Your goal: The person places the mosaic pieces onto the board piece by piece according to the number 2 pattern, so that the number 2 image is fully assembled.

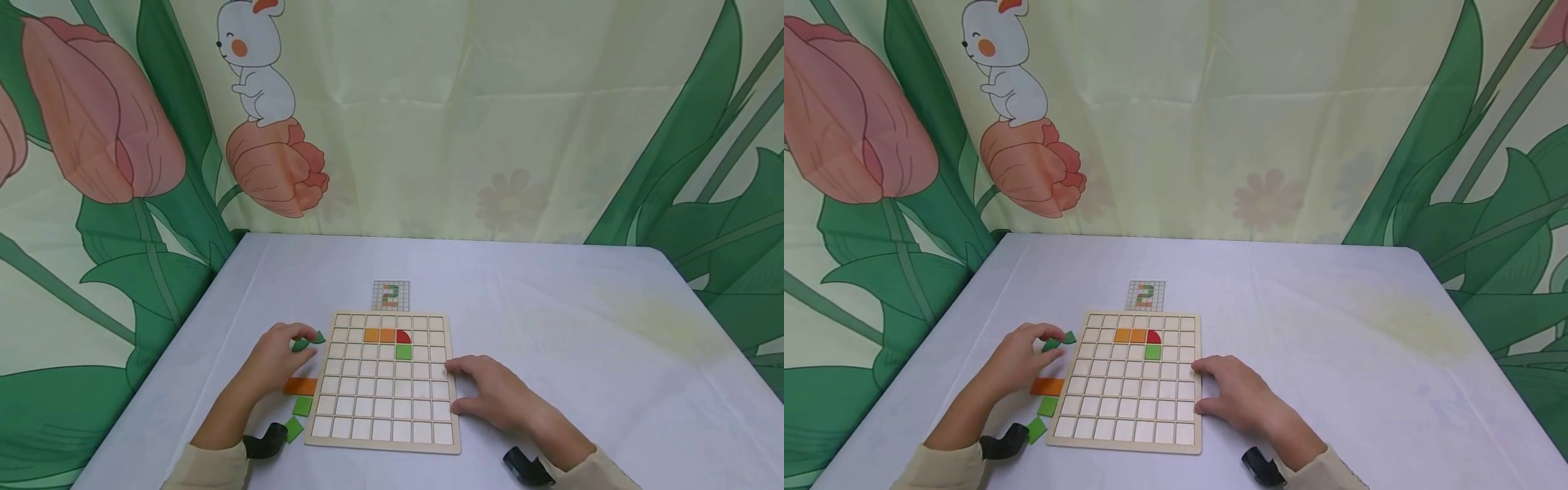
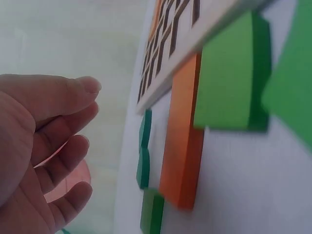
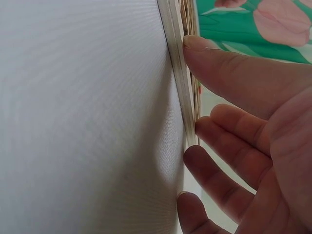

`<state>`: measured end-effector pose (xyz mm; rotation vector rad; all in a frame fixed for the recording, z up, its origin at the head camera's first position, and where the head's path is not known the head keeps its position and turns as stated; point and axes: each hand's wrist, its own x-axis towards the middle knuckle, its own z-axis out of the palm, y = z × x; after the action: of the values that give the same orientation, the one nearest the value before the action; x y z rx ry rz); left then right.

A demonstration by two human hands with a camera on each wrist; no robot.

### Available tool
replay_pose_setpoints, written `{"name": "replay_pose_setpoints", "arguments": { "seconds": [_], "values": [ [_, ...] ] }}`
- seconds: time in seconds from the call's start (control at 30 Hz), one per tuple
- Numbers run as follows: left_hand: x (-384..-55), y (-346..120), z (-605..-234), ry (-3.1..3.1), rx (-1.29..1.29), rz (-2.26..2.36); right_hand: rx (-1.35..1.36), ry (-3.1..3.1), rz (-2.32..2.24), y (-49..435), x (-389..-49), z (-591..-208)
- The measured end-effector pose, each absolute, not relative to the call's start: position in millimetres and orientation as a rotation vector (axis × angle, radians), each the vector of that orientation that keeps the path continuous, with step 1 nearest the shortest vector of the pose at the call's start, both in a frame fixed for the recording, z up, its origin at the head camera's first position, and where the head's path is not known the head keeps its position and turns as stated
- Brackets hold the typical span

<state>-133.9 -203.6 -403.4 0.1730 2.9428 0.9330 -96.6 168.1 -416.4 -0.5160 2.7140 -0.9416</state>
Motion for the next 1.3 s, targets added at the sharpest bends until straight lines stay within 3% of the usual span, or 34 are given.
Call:
{"name": "replay_pose_setpoints", "arguments": {
  "seconds": [0.5,1.3],
  "values": [
    [-131,-240,-412,2.962,0.103,0.896,-0.547,2.73,-0.921,169,-98,-418],
    [-148,-235,-426,2.906,0.091,0.86,-0.531,2.723,-0.915,169,-98,-419]
  ]
}}
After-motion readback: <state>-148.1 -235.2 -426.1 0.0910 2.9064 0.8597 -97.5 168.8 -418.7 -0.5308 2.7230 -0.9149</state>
